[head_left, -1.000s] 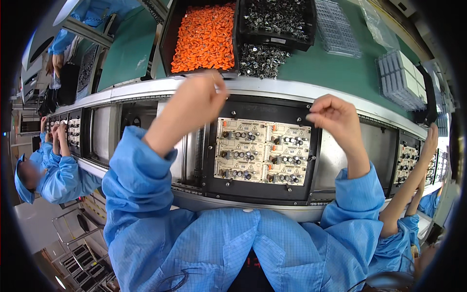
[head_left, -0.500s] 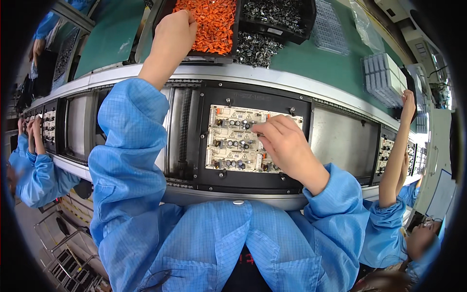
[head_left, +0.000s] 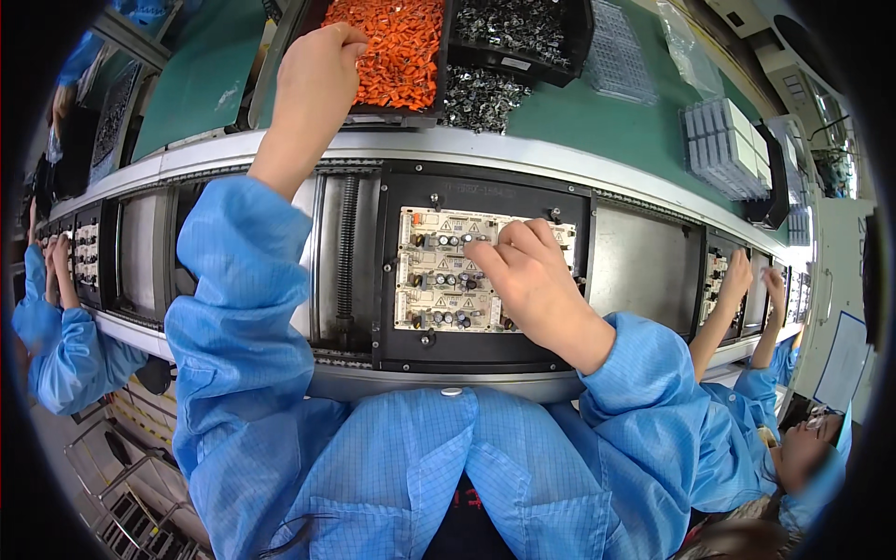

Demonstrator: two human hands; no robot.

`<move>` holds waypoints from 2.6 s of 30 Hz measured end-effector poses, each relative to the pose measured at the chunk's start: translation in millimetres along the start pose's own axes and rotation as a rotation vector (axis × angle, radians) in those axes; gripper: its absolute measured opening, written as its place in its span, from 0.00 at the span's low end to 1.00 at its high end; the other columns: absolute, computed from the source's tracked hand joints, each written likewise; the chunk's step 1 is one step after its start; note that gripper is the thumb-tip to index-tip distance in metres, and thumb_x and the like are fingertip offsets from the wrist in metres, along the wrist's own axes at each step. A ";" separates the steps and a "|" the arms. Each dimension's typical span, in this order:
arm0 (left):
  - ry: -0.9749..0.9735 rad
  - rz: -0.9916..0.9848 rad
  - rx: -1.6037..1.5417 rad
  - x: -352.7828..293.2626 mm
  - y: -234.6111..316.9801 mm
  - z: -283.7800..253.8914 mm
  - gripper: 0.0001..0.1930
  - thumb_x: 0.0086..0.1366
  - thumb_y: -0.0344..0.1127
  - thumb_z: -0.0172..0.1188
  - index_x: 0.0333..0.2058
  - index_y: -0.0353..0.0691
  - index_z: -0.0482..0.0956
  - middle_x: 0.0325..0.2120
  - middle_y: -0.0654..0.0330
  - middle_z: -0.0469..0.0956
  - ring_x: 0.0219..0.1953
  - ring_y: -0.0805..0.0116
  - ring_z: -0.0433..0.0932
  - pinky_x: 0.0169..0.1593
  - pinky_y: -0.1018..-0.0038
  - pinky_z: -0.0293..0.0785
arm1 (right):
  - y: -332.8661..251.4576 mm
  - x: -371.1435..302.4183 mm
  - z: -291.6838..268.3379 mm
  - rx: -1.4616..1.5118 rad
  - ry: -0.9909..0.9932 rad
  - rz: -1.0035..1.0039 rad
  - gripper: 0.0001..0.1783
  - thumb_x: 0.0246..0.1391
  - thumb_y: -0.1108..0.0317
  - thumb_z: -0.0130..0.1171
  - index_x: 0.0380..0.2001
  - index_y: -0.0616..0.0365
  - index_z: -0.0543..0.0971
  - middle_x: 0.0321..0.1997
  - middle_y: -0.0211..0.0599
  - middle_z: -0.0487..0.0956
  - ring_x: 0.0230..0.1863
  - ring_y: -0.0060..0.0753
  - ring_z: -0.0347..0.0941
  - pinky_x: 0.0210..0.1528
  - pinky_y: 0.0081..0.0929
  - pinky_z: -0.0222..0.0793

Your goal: Manually assemble and place small electronic components onto printed circuit boards on a factory assembly line.

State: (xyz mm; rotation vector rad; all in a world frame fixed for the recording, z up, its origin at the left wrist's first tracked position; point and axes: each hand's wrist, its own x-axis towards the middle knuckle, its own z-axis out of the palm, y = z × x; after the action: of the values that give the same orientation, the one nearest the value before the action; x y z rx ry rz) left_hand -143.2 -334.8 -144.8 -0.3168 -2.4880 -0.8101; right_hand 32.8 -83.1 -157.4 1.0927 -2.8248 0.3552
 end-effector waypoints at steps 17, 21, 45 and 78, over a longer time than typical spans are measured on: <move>-0.587 -0.282 -0.352 -139.0 77.8 -54.9 0.08 0.61 0.25 0.64 0.39 0.31 0.82 0.30 0.54 0.82 0.34 0.69 0.82 0.38 0.76 0.76 | 148.1 77.6 26.8 0.283 0.390 0.288 0.15 0.52 0.78 0.61 0.45 0.59 0.77 0.37 0.43 0.81 0.40 0.44 0.80 0.43 0.36 0.76; -0.613 -0.192 -0.289 -144.7 80.5 -48.6 0.07 0.60 0.24 0.65 0.38 0.31 0.82 0.29 0.55 0.81 0.33 0.65 0.81 0.36 0.73 0.76 | 152.5 83.0 29.9 0.129 0.400 0.245 0.15 0.52 0.79 0.61 0.44 0.59 0.77 0.38 0.43 0.81 0.41 0.41 0.81 0.43 0.33 0.77; -0.707 0.284 0.036 -146.0 86.1 -35.6 0.06 0.56 0.23 0.64 0.34 0.31 0.81 0.31 0.50 0.79 0.39 0.50 0.75 0.42 0.61 0.75 | 99.4 -5.9 -35.1 0.668 0.500 0.326 0.08 0.55 0.83 0.61 0.38 0.65 0.82 0.41 0.34 0.80 0.40 0.25 0.77 0.45 0.23 0.74; -0.079 0.061 0.241 21.9 -41.5 16.9 0.13 0.65 0.32 0.59 0.46 0.34 0.82 0.37 0.45 0.83 0.42 0.49 0.83 0.47 0.62 0.77 | -25.1 -30.2 -11.0 0.046 0.016 0.088 0.17 0.47 0.76 0.56 0.44 0.56 0.78 0.29 0.35 0.76 0.42 0.38 0.69 0.50 0.37 0.64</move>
State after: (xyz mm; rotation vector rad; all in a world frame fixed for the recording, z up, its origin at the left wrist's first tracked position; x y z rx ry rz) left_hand -183.3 -356.2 -165.2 -0.3431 -2.6014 -0.4748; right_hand 72.0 -78.7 -147.3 0.9714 -2.8708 0.4362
